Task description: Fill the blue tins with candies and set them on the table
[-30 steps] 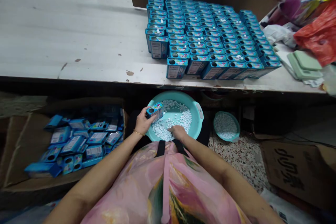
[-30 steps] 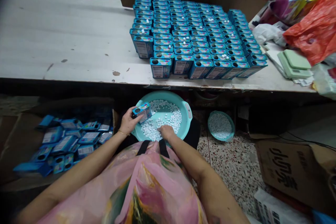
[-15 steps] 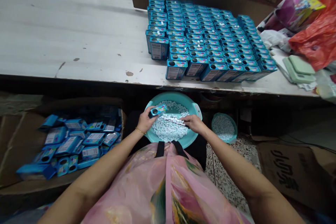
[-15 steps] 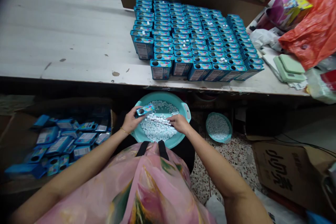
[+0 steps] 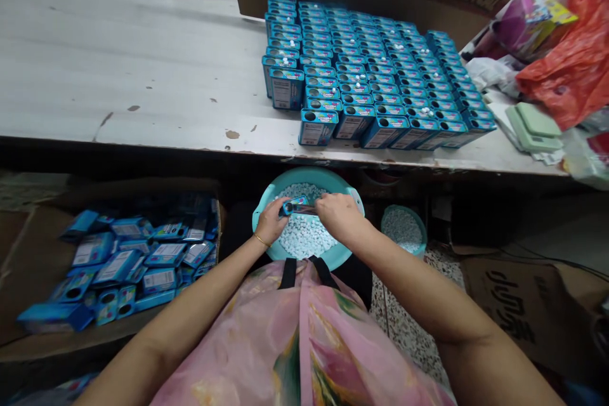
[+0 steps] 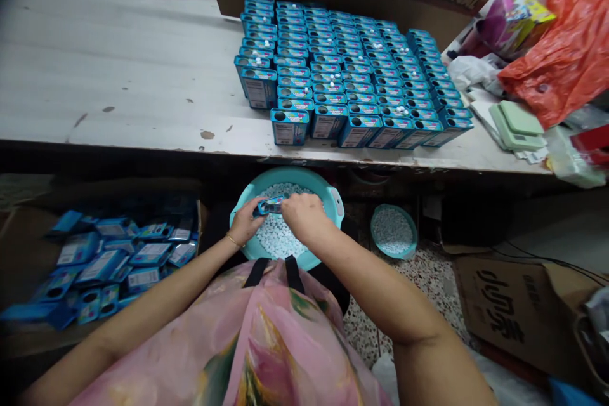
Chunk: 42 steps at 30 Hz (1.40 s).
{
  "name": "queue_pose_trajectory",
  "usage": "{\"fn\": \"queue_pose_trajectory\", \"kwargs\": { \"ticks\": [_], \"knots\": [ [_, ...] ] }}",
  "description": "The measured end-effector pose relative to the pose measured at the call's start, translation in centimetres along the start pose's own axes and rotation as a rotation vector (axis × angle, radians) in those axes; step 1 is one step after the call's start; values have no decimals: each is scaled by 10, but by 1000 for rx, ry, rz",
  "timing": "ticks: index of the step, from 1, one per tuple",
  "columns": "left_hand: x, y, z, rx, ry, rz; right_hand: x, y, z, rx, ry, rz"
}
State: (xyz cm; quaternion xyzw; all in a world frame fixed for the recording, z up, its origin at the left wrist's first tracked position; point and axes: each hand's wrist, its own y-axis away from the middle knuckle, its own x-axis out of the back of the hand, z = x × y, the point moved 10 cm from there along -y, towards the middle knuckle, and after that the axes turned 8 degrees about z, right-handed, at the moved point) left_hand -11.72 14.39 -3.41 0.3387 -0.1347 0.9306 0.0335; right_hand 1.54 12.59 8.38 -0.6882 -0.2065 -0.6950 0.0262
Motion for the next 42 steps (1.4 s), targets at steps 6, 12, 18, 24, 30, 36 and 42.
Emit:
{"fn": "queue_pose_trajectory", "kwargs": {
  "ticks": [6,12,18,24,30,36,42],
  "knots": [
    [31,2,-9,144,93,116,-80,0,67,-217,-65,-25],
    [42,4,-12,193,103,155,-189,-13,9,-100,-159,-168],
    [43,5,-18,237,133,181,-225,-1,-21,46,-275,-289],
    [38,5,-24,230,154,159,-228,-2,9,28,-414,-287],
    [29,1,-21,197,172,121,-162,6,45,-32,-722,-78],
    [8,4,-10,100,138,26,-77,7,39,49,-678,10],
    [-3,10,-4,-7,61,-21,-49,-4,13,-28,-187,-131]
  ]
}}
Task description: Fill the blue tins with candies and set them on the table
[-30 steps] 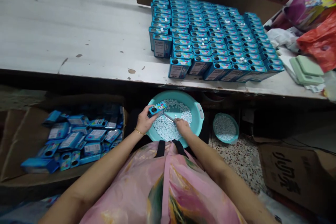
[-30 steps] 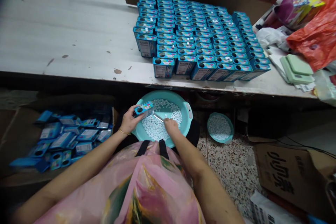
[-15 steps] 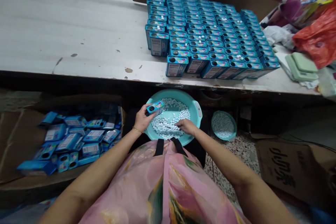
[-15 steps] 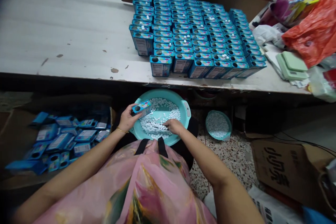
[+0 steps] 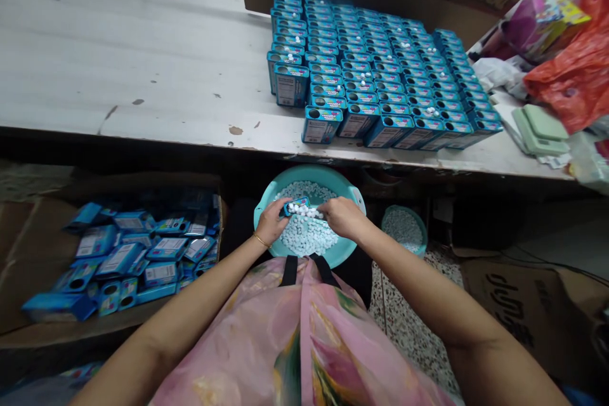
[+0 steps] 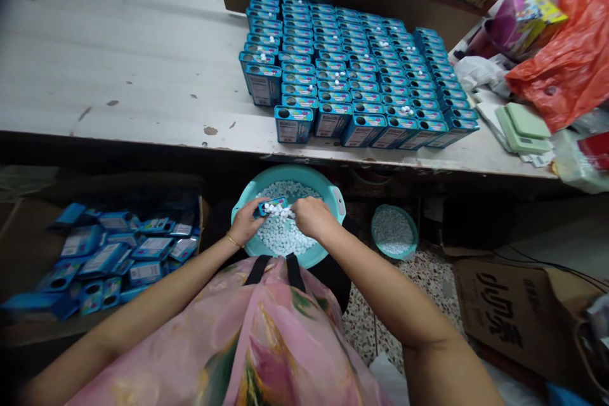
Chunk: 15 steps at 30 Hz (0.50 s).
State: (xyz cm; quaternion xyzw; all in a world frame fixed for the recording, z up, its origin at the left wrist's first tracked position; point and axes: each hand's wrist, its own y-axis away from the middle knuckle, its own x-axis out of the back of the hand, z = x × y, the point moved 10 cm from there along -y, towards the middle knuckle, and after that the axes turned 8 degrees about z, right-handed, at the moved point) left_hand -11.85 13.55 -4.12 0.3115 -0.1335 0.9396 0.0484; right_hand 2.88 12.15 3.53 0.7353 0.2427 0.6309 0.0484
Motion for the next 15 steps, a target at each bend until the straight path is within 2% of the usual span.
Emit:
{"fn": "queue_pose_trajectory", "kwargs": {
  "ticks": [4,7,10,12,15],
  "knots": [
    [-2,1,-1,-6,-17,-8,14,0,-23,-2,126,-23],
    [1,0,-1,15,1,6,25,7,-21,24,146,2],
    [12,-1,0,43,59,50,25,19,9,0,106,47],
    [18,0,1,63,102,61,15,20,36,-46,51,112],
    [25,2,4,82,146,54,-28,7,64,-130,25,115]
  ]
}}
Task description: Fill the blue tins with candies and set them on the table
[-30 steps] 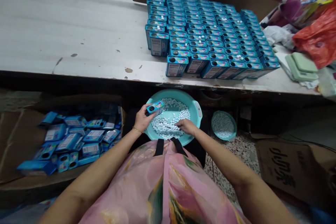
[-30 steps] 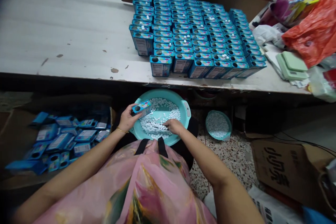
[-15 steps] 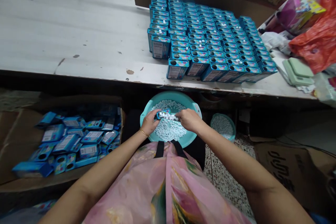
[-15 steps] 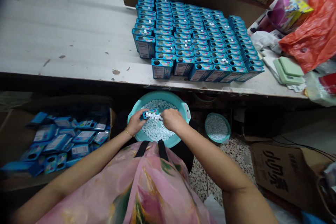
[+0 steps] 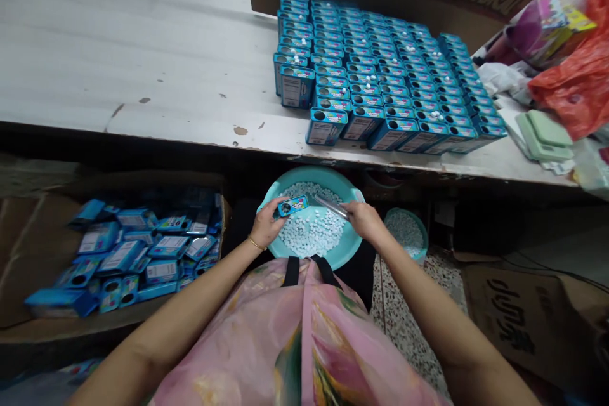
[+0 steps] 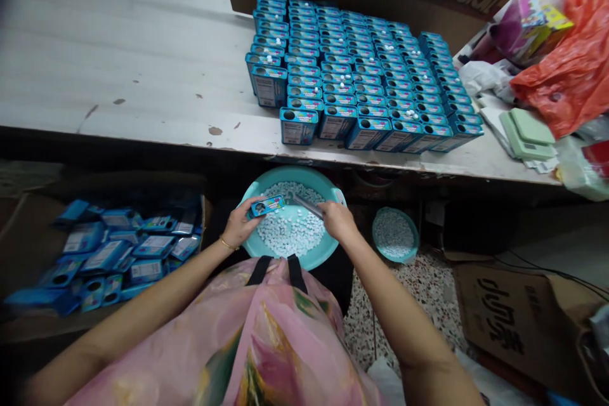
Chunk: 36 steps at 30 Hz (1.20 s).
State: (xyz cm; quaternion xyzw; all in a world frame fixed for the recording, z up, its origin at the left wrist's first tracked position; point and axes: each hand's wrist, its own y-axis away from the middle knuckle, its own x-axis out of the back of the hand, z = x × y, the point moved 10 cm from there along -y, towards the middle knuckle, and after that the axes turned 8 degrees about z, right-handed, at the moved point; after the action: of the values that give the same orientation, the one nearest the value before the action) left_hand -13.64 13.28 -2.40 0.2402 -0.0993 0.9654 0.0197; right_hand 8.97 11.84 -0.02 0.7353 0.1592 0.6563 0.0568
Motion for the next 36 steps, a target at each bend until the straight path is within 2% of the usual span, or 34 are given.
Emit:
{"fn": "queue_pose_trajectory", "kwargs": {
  "ticks": [2,4,7,9,11,17,19,21,24,27,31,36],
  "knots": [
    [4,1,3,1,14,11,-40,-12,-6,-7,30,-47],
    [8,1,6,7,12,22,-74,-21,-27,25,45,-79],
    [10,1,3,51,-18,25,-110,-20,-62,119,25,-132],
    [12,1,0,77,-30,40,-126,-11,-77,193,0,-183],
    [13,1,-4,90,-27,57,-135,-2,-80,246,-23,-225],
    [11,0,-12,111,-32,54,-146,-1,-51,239,-125,-344],
    [11,-1,-13,105,-36,57,-137,-5,-40,218,-216,-320],
    [8,-3,-16,99,-33,59,-118,-8,-31,215,-314,-266],
    [4,-5,-19,94,-19,65,-77,-9,-23,232,-396,-189],
    [-2,-7,-21,89,-22,53,-33,-6,-26,269,-421,-147],
    [-12,-6,-16,48,-40,-1,11,-6,-41,308,-336,-107],
    [-19,-2,-10,-20,-87,-37,29,-13,-59,246,-68,-113]
  ]
}}
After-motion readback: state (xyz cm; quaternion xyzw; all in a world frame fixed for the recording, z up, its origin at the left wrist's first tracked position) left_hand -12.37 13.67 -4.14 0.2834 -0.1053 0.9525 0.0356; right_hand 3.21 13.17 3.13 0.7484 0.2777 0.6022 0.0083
